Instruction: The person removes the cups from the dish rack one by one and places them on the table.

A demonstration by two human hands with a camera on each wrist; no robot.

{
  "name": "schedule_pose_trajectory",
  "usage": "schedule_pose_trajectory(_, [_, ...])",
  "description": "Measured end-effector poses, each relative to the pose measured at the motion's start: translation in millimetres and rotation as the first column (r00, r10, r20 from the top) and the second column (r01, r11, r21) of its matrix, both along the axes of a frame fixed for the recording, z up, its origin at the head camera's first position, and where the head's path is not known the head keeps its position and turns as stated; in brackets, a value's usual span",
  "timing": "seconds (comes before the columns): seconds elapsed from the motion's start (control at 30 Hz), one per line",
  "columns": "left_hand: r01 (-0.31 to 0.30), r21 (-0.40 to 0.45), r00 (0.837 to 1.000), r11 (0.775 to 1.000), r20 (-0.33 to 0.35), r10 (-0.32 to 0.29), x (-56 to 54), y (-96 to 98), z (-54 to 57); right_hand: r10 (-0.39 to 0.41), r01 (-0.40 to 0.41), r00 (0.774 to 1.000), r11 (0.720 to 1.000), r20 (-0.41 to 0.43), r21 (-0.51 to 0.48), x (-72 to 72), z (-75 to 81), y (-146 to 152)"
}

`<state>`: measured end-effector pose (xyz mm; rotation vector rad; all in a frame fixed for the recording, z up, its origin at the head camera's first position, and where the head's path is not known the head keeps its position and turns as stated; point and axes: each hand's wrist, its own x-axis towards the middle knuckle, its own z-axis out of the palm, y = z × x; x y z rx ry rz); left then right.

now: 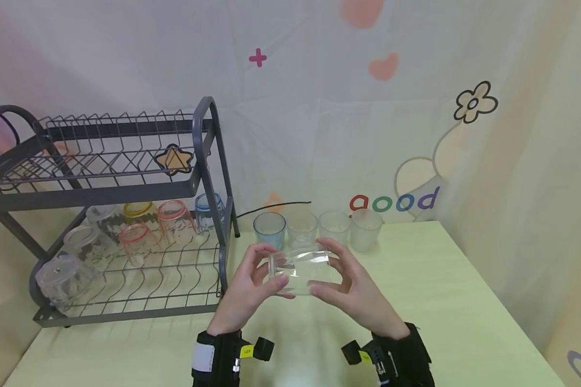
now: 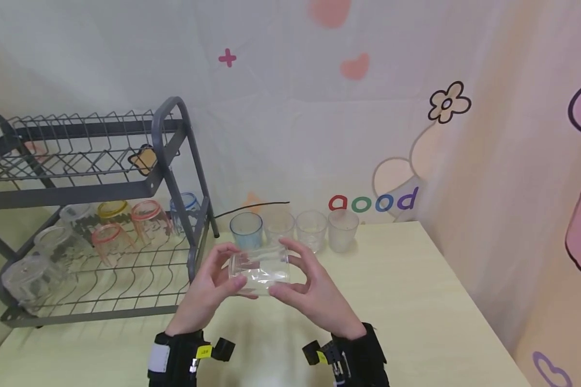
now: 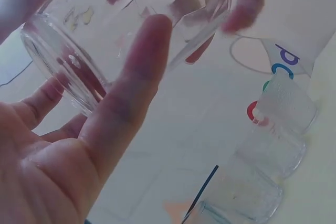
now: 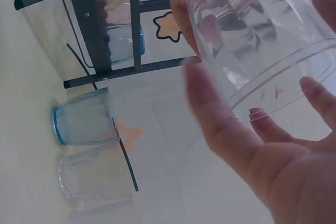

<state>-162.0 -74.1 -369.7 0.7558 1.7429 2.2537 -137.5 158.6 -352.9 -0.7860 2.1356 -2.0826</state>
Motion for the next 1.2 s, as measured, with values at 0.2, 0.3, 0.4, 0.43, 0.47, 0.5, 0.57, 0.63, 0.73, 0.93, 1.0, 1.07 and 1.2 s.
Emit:
schedule_pose_trajectory(0.2, [0.042, -0.049, 0.999, 0.998, 0.005, -0.042, -6.2, 7.7, -1.0, -0.024, 0.024, 1.0, 0.999, -0.008, -0.033, -2.2, -4.8, 8.0])
schedule_pose_trajectory(0.3, [0.011, -0.14, 1.0, 0.99, -0.003, -0.011, -8.6, 9.2, -2.2, -0.057, 0.057, 0.998, 0.998, -0.011, 0.006, -3.0, -4.7, 12.8])
schedule_pose_trajectory(0.4, [-0.025, -0.242, 1.0, 0.97, -0.021, 0.021, -10.5, 10.6, -3.4, -0.093, 0.094, 0.995, 0.993, -0.019, 0.067, -3.7, -3.8, 17.5])
schedule_pose_trajectory(0.43, [-0.031, -0.266, 0.999, 0.964, -0.025, 0.026, -11.1, 11.3, -3.6, -0.107, 0.109, 0.994, 0.99, -0.026, 0.09, -4.0, -3.3, 19.1])
schedule_pose_trajectory(0.47, [-0.035, -0.29, 0.999, 0.957, -0.03, 0.027, -11.4, 12.1, -3.9, -0.118, 0.121, 0.992, 0.986, -0.033, 0.113, -4.3, -2.8, 20.6])
schedule_pose_trajectory(0.5, [-0.039, -0.314, 0.999, 0.949, -0.035, 0.029, -11.7, 12.7, -4.3, -0.128, 0.132, 0.991, 0.982, -0.044, 0.135, -4.8, -2.3, 22.1])
schedule_pose_trajectory(0.57, [-0.044, -0.347, 0.999, 0.937, -0.038, 0.032, -12.2, 14.4, -5.1, -0.148, 0.158, 0.987, 0.972, -0.066, 0.174, -5.6, -1.3, 25.2])
schedule_pose_trajectory(0.63, [-0.041, -0.374, 0.999, 0.926, -0.036, 0.03, -12.9, 16.2, -6.2, -0.166, 0.182, 0.982, 0.96, -0.09, 0.214, -6.1, -0.3, 28.0])
schedule_pose_trajectory(0.73, [-0.031, -0.4, 0.999, 0.916, -0.026, 0.022, -13.9, 18.4, -8.0, -0.182, 0.204, 0.977, 0.946, -0.109, 0.253, -5.6, 0.4, 31.1])
schedule_pose_trajectory(0.93, [-0.043, -0.441, 0.999, 0.896, -0.036, 0.03, -13.9, 18.5, -10.3, -0.193, 0.218, 0.975, 0.934, -0.111, 0.285, -4.6, -0.7, 31.8])
schedule_pose_trajectory(1.0, [-0.05, -0.456, 0.998, 0.888, -0.044, 0.034, -14.1, 18.2, -11.5, -0.197, 0.221, 0.974, 0.93, -0.109, 0.294, -4.9, -1.6, 31.6])
schedule_pose_trajectory(1.07, [-0.062, -0.476, 0.998, 0.877, -0.055, 0.041, -14.3, 18.2, -12.3, -0.2, 0.225, 0.974, 0.926, -0.11, 0.304, -5.2, -2.2, 31.4])
schedule_pose_trajectory(1.2, [-0.102, -0.53, 0.994, 0.842, -0.095, 0.06, -15.3, 20.8, -14.6, -0.215, 0.244, 0.969, 0.912, -0.121, 0.33, -6.4, -3.3, 32.4])
